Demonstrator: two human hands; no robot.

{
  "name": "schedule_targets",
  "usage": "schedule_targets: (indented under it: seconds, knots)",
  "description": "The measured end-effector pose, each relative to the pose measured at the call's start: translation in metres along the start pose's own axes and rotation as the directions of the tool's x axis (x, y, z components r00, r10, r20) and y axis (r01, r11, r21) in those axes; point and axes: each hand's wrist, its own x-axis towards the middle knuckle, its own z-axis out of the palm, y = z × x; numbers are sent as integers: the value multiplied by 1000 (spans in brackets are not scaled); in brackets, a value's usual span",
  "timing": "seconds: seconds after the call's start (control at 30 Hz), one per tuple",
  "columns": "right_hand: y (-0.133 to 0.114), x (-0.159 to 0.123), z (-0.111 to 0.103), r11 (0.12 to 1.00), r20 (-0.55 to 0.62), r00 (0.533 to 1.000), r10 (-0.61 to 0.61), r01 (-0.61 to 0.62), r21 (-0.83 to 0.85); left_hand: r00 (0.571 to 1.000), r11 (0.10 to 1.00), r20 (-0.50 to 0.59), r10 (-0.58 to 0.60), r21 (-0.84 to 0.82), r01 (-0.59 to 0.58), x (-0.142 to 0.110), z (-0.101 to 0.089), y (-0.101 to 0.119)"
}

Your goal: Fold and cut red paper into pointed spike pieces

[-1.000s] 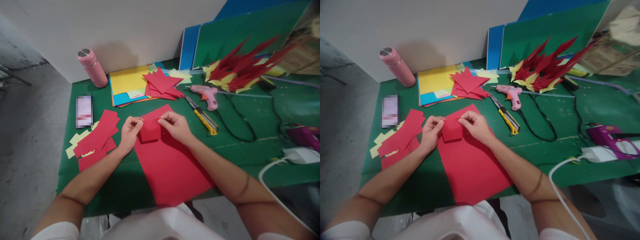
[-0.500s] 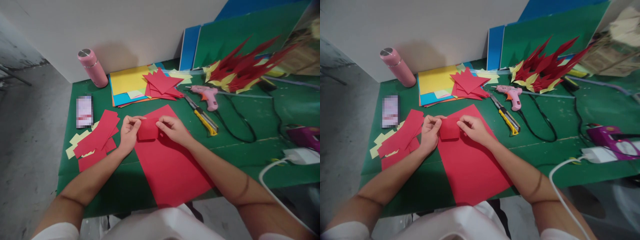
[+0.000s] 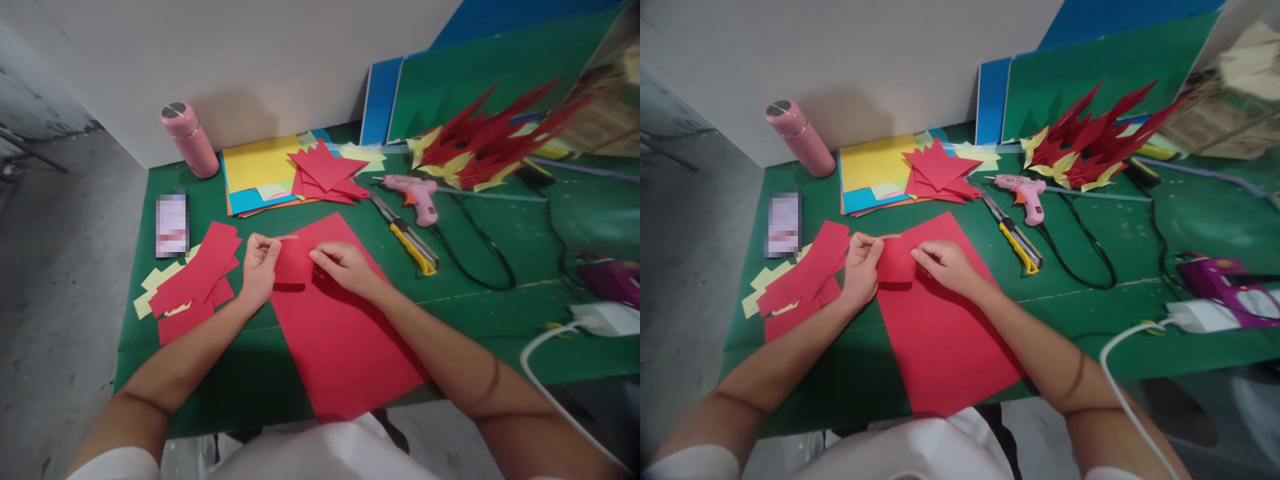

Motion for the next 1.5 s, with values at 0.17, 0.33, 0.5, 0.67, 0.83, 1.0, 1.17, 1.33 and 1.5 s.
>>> schedule_targets:
  seconds: [0.17, 0.33, 0.5, 0.67, 0.83, 1.0, 1.17, 1.33, 1.5]
  knots:
    - [3, 1, 0, 995, -104, 992, -74, 66, -78, 1000, 1000, -6, 26, -8, -26, 0, -4, -3]
    - [7, 2, -4, 955, -56, 975, -213, 196, -221, 997, 993, 72, 41, 112, -49, 3, -10, 0]
    - [6, 1, -2, 882, 87, 924, -371, 380, -278, 970, 887, 230, 83, 426, -177, 2, -9, 10]
    - [3, 0, 2, 876, 99, 913, -396, 408, -259, 973, 863, 224, 61, 477, -164, -1, -4, 12]
    - [0, 0, 0, 913, 90, 932, -352, 362, -187, 996, 946, 38, 77, 312, -85, 4, -6, 10]
    - [3, -1, -4, 907, 117, 920, -374, 389, -162, 945, 998, -322, 55, 20, -52, 23, -18, 12]
    - [6, 0, -4, 924, -129, 930, -345, 313, -220, 968, 996, -240, 65, 71, -49, 23, -17, 6]
    - [6, -1, 0, 881, -117, 912, -392, 336, -332, 991, 973, -101, 85, 224, -61, 17, -18, 0]
    - [8, -1, 2, 866, -60, 902, -427, 389, -314, 998, 952, -17, 62, 302, -54, 13, -20, 2]
